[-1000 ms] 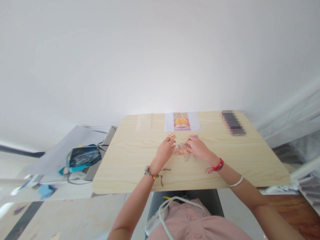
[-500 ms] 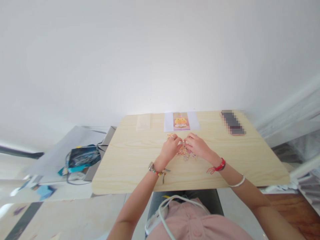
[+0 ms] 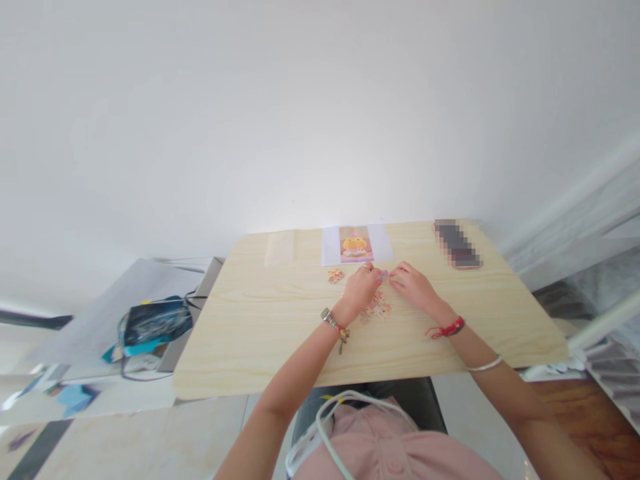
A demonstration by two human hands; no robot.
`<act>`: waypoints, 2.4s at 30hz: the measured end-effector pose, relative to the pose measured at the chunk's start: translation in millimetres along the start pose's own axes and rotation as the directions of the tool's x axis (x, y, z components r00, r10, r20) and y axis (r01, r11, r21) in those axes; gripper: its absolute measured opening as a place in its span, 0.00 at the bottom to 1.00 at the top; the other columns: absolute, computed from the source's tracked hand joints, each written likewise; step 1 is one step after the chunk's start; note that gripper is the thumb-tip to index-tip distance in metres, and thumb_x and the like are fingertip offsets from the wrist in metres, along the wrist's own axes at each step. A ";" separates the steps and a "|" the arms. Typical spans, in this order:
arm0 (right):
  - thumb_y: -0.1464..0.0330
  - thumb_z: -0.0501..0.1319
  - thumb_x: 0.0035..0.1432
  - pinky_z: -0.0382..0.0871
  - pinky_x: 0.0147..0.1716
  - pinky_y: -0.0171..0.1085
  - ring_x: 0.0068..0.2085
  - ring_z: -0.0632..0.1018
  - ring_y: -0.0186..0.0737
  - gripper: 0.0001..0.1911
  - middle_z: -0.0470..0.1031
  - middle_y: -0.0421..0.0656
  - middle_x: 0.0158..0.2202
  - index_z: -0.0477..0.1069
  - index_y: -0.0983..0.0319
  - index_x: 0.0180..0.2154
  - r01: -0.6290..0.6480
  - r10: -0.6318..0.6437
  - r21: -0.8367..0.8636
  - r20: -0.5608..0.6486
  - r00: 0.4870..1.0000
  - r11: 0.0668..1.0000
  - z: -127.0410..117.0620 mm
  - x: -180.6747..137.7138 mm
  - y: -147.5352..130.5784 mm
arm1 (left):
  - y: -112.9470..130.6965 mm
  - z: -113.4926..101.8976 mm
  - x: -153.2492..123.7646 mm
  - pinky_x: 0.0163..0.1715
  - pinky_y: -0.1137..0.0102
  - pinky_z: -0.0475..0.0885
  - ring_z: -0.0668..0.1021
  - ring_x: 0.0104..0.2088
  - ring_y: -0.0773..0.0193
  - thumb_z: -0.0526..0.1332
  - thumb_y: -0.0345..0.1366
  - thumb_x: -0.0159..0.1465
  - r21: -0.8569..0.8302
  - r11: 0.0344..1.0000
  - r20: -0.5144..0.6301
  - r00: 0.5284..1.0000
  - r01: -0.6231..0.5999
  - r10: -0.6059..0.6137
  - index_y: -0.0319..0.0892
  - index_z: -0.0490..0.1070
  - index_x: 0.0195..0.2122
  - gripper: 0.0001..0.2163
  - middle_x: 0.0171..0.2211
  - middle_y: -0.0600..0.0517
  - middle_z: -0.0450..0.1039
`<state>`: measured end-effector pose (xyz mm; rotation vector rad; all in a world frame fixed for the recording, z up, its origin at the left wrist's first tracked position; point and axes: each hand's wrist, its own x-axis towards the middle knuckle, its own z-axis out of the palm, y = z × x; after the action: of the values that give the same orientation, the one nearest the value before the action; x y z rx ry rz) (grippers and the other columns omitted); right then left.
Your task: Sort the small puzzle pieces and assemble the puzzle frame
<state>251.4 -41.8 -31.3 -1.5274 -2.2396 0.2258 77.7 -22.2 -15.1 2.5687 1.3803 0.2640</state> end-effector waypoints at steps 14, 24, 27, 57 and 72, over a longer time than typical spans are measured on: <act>0.72 0.53 0.56 0.65 0.39 0.36 0.38 0.71 0.37 0.09 0.67 0.44 0.37 0.70 0.61 0.38 0.014 -0.014 0.033 0.004 1.000 0.999 0.1 -2.7 -11.8 | -31.5 -21.2 -34.5 0.39 0.69 0.69 0.73 0.40 0.63 0.56 0.30 0.59 -0.079 0.979 -0.077 0.978 0.190 -0.196 0.41 0.66 0.44 0.11 0.42 0.48 0.65; 0.73 0.57 0.53 0.63 0.37 0.33 0.36 0.70 0.35 0.05 0.67 0.44 0.35 0.72 0.63 0.33 0.110 -0.121 0.059 0.240 0.963 0.992 6.6 21.6 -58.9 | -50.0 -24.9 -60.1 0.39 0.70 0.69 0.73 0.37 0.65 0.56 0.27 0.57 -0.152 0.965 -0.129 0.964 0.214 -0.234 0.42 0.67 0.41 0.11 0.36 0.50 0.66; 0.74 0.57 0.53 0.62 0.35 0.33 0.35 0.71 0.35 0.06 0.67 0.45 0.36 0.72 0.64 0.33 0.134 -0.131 0.008 0.286 0.949 0.991 10.0 24.4 -62.6 | -50.0 -21.6 -62.1 0.38 0.70 0.69 0.73 0.36 0.66 0.56 0.29 0.58 -0.160 0.963 -0.113 0.965 0.219 -0.238 0.42 0.68 0.40 0.09 0.36 0.50 0.67; 0.70 0.55 0.56 0.64 0.38 0.37 0.37 0.71 0.39 0.06 0.67 0.45 0.36 0.68 0.63 0.35 0.155 -0.153 -0.028 0.081 0.985 0.987 -6.8 11.5 -39.0 | -11.5 -20.0 -25.6 0.36 0.72 0.68 0.72 0.39 0.63 0.55 0.34 0.60 -0.040 0.998 -0.008 0.999 0.045 -0.045 0.42 0.68 0.40 0.08 0.39 0.49 0.66; 0.71 0.53 0.57 0.64 0.39 0.36 0.38 0.71 0.37 0.07 0.66 0.44 0.36 0.70 0.63 0.35 0.011 -0.008 -0.052 0.048 0.999 0.999 -2.0 20.7 8.0 | 0.5 -11.5 12.8 0.36 0.69 0.68 0.71 0.41 0.60 0.54 0.34 0.61 0.026 0.997 -0.011 0.997 0.072 -0.071 0.39 0.64 0.43 0.10 0.43 0.43 0.64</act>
<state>252.7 -19.9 -27.2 -1.5533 -2.3059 0.2044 82.1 -10.6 -3.2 2.5363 1.4853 0.2480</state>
